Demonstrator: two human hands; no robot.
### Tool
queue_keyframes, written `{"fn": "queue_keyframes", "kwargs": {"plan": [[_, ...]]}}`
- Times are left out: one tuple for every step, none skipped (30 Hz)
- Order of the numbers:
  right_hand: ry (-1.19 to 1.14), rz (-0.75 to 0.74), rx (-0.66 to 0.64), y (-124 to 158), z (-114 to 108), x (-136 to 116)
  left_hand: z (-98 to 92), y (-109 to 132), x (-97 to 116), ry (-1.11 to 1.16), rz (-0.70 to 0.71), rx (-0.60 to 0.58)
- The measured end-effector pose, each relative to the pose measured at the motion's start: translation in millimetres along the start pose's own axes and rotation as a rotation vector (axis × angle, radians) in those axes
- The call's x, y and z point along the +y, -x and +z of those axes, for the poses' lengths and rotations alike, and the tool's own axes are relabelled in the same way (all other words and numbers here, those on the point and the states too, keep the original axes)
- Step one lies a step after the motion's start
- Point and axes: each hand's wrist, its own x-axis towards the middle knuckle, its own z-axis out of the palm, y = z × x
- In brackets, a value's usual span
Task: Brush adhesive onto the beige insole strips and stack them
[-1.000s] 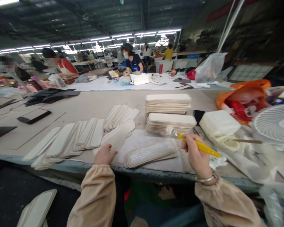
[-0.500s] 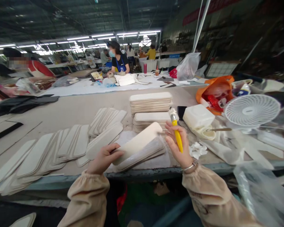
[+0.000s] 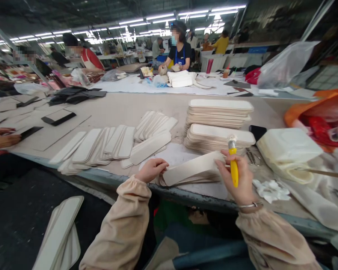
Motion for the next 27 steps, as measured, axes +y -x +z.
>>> {"fn": "queue_keyframes", "kwargs": {"plan": [[0.006, 0.011, -0.004, 0, 1, -1, -3.2, 1, -2, -0.041, -0.003, 0.036], [0.01, 0.021, -0.004, 1, 3, -1, -6.3, 3, -4, -0.087, -0.002, 0.075], [0.014, 0.031, 0.0, 2, 4, -1, -9.2, 3, -6, -0.13, -0.004, 0.11], [0.015, 0.038, 0.004, 2, 5, -2, -11.8, 4, -8, -0.163, -0.008, 0.135], [0.012, 0.044, 0.004, 3, 6, -1, -13.9, 4, -9, -0.184, -0.015, 0.145], [0.004, 0.05, -0.001, 4, 7, -1, -15.5, 4, -11, -0.2, -0.022, 0.144], [-0.006, 0.058, -0.008, 5, 8, 0, -16.5, 4, -12, -0.218, -0.025, 0.134], [-0.018, 0.067, -0.016, 6, 8, 1, -17.0, 4, -14, -0.236, -0.026, 0.12], [-0.028, 0.076, -0.021, 6, 9, 2, -17.0, 4, -15, -0.253, -0.024, 0.105], [-0.036, 0.083, -0.022, 7, 9, 3, -16.7, 5, -15, -0.267, -0.022, 0.091], [-0.042, 0.087, -0.018, 7, 9, 5, -16.2, 5, -16, -0.278, -0.022, 0.079], [-0.05, 0.089, -0.015, 7, 9, 6, -15.5, 5, -16, -0.291, -0.02, 0.064], [-0.061, 0.091, -0.011, 7, 9, 7, -14.8, 6, -17, -0.31, -0.017, 0.043], [-0.073, 0.095, -0.009, 7, 8, 8, -14.0, 6, -17, -0.335, -0.013, 0.018], [-0.083, 0.099, -0.01, 7, 8, 8, -13.2, 6, -16, -0.366, -0.009, -0.008], [-0.092, 0.103, -0.014, 7, 7, 9, -12.3, 6, -16, -0.402, -0.007, -0.032], [-0.098, 0.106, -0.02, 7, 7, 9, -11.4, 6, -16, -0.439, -0.008, -0.048], [-0.1, 0.106, -0.026, 7, 6, 10, -10.4, 6, -15, -0.47, -0.011, -0.056], [-0.096, 0.102, -0.032, 7, 5, 9, -9.5, 6, -14, -0.49, -0.016, -0.055], [-0.088, 0.095, -0.04, 7, 5, 9, -8.8, 7, -14, -0.504, -0.021, -0.049], [-0.072, 0.086, -0.047, 8, 4, 8, -8.4, 7, -14, -0.508, -0.025, -0.047], [-0.048, 0.072, -0.052, 8, 3, 7, -8.2, 8, -13, -0.5, -0.028, -0.049], [-0.02, 0.057, -0.058, 8, 3, 5, -8.3, 10, -13, -0.488, -0.026, -0.052], [0.008, 0.04, -0.063, 8, 2, 3, -8.5, 12, -14, -0.477, -0.018, -0.06], [0.034, 0.022, -0.07, 8, 2, 2, -8.6, 14, -14, -0.47, -0.001, -0.069], [0.056, 0.002, -0.077, 9, 2, 0, -8.6, 16, -15, -0.467, 0.024, -0.08], [0.076, -0.018, -0.083, 9, 1, -1, -8.4, 17, -16, -0.468, 0.054, -0.088]]}}
